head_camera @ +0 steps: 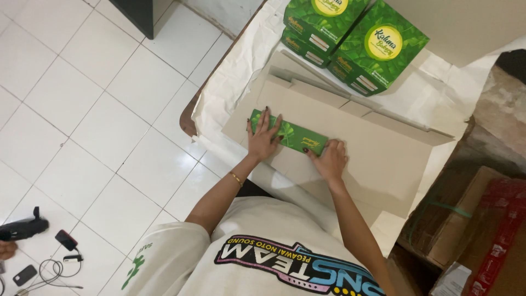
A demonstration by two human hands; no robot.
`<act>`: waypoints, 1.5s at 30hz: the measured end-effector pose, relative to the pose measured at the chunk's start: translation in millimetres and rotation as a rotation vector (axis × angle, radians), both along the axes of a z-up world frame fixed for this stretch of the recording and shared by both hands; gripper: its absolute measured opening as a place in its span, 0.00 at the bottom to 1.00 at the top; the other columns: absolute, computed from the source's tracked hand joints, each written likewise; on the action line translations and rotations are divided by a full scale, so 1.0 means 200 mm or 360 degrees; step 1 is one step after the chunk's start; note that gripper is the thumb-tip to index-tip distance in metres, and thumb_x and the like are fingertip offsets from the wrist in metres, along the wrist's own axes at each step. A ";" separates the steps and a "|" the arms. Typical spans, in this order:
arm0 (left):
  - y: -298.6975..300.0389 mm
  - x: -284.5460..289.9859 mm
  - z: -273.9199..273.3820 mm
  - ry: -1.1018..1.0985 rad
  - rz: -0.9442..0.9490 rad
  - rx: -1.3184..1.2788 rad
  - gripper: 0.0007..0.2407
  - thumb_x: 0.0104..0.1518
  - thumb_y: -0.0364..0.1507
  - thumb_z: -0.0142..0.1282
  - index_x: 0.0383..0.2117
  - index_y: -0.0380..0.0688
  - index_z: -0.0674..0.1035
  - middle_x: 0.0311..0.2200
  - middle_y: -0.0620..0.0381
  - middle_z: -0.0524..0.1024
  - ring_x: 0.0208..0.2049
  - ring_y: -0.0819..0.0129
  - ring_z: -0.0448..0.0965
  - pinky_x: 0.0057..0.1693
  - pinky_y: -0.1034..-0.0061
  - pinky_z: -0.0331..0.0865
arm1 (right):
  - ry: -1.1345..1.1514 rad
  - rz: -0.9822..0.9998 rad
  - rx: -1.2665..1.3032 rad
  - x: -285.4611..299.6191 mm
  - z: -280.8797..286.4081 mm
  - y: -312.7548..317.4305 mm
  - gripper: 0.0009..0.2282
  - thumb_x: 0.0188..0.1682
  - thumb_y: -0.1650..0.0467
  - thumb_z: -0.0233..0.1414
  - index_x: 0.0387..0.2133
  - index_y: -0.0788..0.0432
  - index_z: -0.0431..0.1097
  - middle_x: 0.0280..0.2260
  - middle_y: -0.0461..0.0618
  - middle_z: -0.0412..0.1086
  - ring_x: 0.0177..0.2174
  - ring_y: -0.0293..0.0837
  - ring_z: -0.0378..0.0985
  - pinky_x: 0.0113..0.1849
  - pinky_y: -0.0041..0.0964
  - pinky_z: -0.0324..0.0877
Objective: Folding cardboard sheets into cake boxes.
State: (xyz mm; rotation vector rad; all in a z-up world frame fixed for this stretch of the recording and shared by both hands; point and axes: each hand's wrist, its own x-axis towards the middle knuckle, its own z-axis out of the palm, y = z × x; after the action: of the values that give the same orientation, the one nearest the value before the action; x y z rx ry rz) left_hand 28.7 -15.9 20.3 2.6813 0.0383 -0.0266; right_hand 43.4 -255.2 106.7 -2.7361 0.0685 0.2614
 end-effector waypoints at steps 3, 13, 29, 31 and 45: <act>-0.06 0.02 0.40 0.0357 0.0125 -0.0135 0.39 0.52 0.54 0.59 0.70 0.66 0.53 0.74 0.52 0.35 0.75 0.60 0.33 0.70 0.33 0.25 | 0.0085 -0.0081 -0.0043 0.01 0.02 0.03 0.30 0.35 0.54 0.68 0.44 0.59 0.65 0.47 0.53 0.63 0.51 0.54 0.65 0.49 0.58 0.61; -0.13 0.07 0.24 0.0521 0.0165 0.0188 0.43 0.55 0.56 0.53 0.73 0.65 0.42 0.75 0.50 0.29 0.75 0.56 0.25 0.65 0.22 0.23 | 0.0055 -0.0145 -0.0141 -0.01 0.03 0.09 0.40 0.31 0.49 0.69 0.49 0.64 0.62 0.49 0.59 0.61 0.53 0.59 0.60 0.48 0.66 0.55; -0.23 0.06 0.00 0.0061 -0.0241 0.0511 0.37 0.55 0.55 0.51 0.72 0.77 0.48 0.76 0.55 0.30 0.74 0.46 0.24 0.65 0.28 0.26 | -0.0087 0.0389 -0.0189 -0.29 -0.05 -0.24 0.54 0.31 0.41 0.60 0.70 0.52 0.47 0.71 0.62 0.37 0.69 0.62 0.34 0.62 0.72 0.32; -0.24 0.05 -0.08 -0.0595 -0.0432 0.0735 0.30 0.62 0.52 0.47 0.71 0.79 0.51 0.76 0.57 0.35 0.75 0.52 0.28 0.67 0.33 0.26 | -0.0135 0.0381 -0.0194 -0.29 -0.04 -0.25 0.53 0.31 0.41 0.59 0.69 0.52 0.48 0.71 0.62 0.40 0.69 0.62 0.38 0.63 0.70 0.35; -0.12 -0.07 0.24 -0.0049 -0.0649 0.0235 0.28 0.61 0.52 0.43 0.70 0.72 0.57 0.74 0.55 0.43 0.74 0.48 0.37 0.68 0.32 0.29 | -0.0598 0.1484 -0.0275 -0.39 0.09 -0.29 0.29 0.38 0.65 0.61 0.57 0.45 0.65 0.61 0.60 0.60 0.63 0.65 0.55 0.60 0.66 0.52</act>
State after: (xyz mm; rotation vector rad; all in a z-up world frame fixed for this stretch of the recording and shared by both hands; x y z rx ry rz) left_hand 14.2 -39.4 68.4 2.7882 -0.5350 -0.1136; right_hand -34.8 -313.4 124.3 -2.7239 -1.3434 -0.0284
